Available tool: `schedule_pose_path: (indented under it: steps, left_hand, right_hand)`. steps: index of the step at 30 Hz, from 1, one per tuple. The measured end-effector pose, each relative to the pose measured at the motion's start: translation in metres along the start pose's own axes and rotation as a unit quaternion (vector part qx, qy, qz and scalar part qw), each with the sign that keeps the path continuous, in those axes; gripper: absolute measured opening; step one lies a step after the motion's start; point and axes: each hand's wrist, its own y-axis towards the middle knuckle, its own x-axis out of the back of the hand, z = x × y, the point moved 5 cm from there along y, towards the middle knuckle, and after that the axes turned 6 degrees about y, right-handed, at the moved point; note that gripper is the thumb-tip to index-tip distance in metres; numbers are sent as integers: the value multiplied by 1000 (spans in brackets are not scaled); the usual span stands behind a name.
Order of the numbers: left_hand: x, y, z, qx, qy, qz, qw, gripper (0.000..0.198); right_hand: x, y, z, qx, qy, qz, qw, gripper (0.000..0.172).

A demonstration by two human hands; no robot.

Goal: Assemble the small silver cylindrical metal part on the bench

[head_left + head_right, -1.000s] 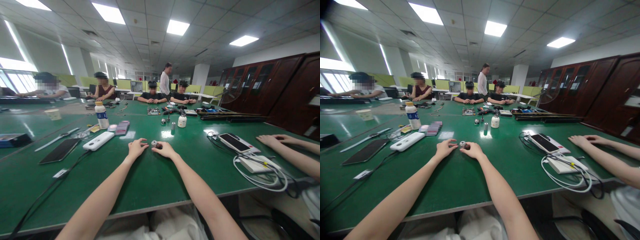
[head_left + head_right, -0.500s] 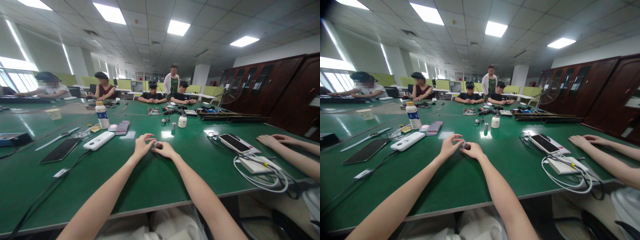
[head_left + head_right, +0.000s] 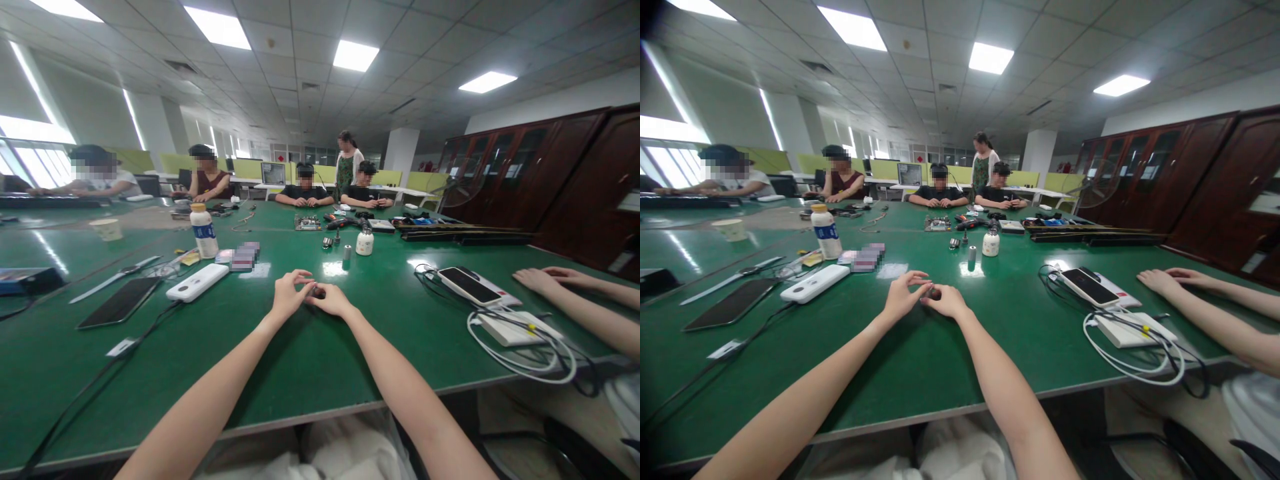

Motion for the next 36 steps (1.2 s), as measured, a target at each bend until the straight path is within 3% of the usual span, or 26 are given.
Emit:
schedule_pose_path:
  steps: [11, 18, 25, 27, 33, 36]
  left_hand:
    - [7, 0, -1, 27, -1, -38, 999, 21]
    - [4, 0, -1, 36, 12, 8, 999, 21]
    - [19, 2, 5, 82, 29, -117, 989, 22]
    - [19, 2, 5, 82, 22, -111, 990, 25]
    - [3, 0, -6, 30, -9, -1, 1000, 26]
    - [10, 2, -8, 27, 10, -41, 999, 18]
  right_hand:
    - [0, -1, 1, -4, 9, 7, 1000, 35]
    - [0, -1, 1, -7, 8, 7, 1000, 36]
    - [2, -3, 2, -9, 12, 7, 1000, 34]
    - [1, -2, 2, -8, 13, 7, 1000, 35]
    - [0, -1, 1, -12, 2, 8, 1000, 36]
    - [0, -2, 1, -12, 9, 8, 1000, 37]
